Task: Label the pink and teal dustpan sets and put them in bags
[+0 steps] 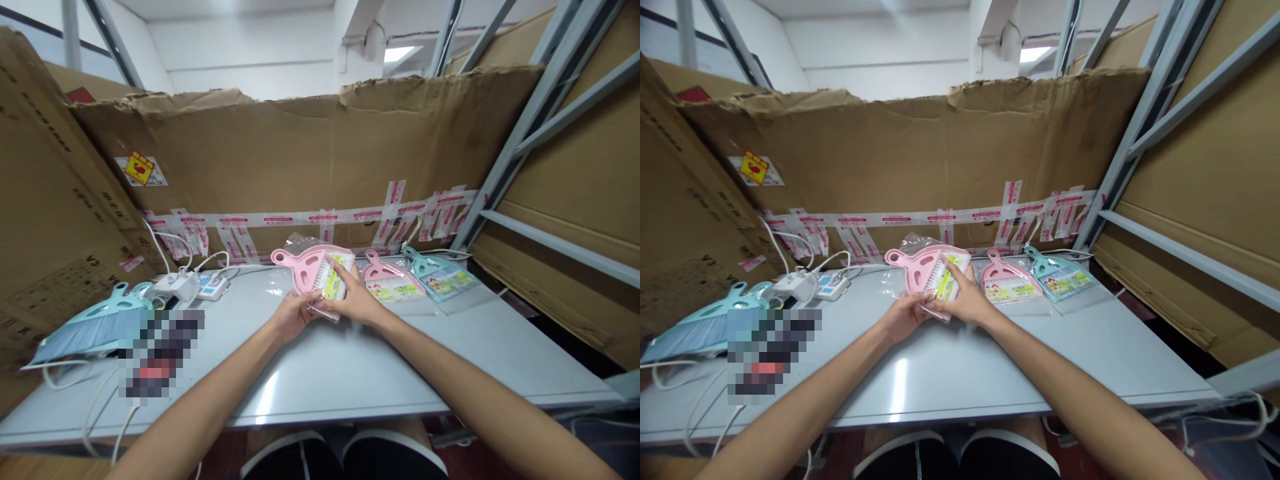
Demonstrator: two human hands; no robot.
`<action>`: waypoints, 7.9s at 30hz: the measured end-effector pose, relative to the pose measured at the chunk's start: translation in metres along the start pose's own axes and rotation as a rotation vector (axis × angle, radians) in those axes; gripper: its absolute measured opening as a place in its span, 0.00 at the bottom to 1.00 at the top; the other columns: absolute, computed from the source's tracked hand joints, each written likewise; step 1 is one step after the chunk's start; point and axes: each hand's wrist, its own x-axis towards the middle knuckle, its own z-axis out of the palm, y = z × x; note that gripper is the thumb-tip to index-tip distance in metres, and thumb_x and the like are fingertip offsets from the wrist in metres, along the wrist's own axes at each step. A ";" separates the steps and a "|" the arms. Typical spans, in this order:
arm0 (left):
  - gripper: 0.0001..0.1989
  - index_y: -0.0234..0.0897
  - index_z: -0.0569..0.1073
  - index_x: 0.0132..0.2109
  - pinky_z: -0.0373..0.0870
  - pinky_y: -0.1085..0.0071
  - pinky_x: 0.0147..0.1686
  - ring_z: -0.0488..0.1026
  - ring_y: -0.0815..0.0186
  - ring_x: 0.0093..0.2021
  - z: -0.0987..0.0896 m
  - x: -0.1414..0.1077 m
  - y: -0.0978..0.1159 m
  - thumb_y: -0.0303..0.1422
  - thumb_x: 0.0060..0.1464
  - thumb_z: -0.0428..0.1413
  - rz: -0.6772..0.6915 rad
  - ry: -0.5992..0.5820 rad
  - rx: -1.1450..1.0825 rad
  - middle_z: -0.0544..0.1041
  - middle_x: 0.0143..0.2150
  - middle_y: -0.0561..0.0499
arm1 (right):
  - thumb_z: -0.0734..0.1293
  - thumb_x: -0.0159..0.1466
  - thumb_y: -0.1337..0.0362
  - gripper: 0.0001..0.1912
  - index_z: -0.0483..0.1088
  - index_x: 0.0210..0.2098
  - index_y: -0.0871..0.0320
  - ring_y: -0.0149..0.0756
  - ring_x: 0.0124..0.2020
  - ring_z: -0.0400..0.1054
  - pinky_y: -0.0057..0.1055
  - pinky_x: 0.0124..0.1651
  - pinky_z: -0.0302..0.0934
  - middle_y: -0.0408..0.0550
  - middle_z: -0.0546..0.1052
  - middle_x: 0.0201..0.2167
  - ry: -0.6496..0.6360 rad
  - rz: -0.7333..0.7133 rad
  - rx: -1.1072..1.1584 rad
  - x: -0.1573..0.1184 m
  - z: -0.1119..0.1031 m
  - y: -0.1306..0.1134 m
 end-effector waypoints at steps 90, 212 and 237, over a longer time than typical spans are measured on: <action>0.10 0.35 0.85 0.48 0.85 0.71 0.41 0.86 0.65 0.40 -0.034 0.023 0.018 0.35 0.64 0.71 0.325 0.446 -0.071 0.88 0.54 0.42 | 0.77 0.64 0.46 0.17 0.82 0.36 0.52 0.57 0.66 0.72 0.53 0.67 0.69 0.57 0.76 0.62 0.137 -0.047 -0.030 0.016 -0.059 0.004; 0.08 0.43 0.83 0.48 0.67 0.51 0.69 0.83 0.58 0.44 -0.050 0.017 0.017 0.29 0.69 0.59 0.594 -0.142 1.588 0.88 0.45 0.49 | 0.67 0.77 0.60 0.17 0.76 0.61 0.59 0.51 0.54 0.79 0.44 0.62 0.68 0.55 0.86 0.45 0.039 -0.078 -0.466 0.021 -0.030 0.041; 0.30 0.37 0.77 0.57 0.84 0.65 0.41 0.87 0.55 0.46 -0.034 0.013 0.012 0.40 0.50 0.77 0.102 0.167 0.345 0.87 0.53 0.39 | 0.81 0.63 0.64 0.10 0.80 0.42 0.58 0.41 0.30 0.84 0.33 0.36 0.81 0.50 0.87 0.37 0.244 0.360 0.501 0.034 -0.063 0.033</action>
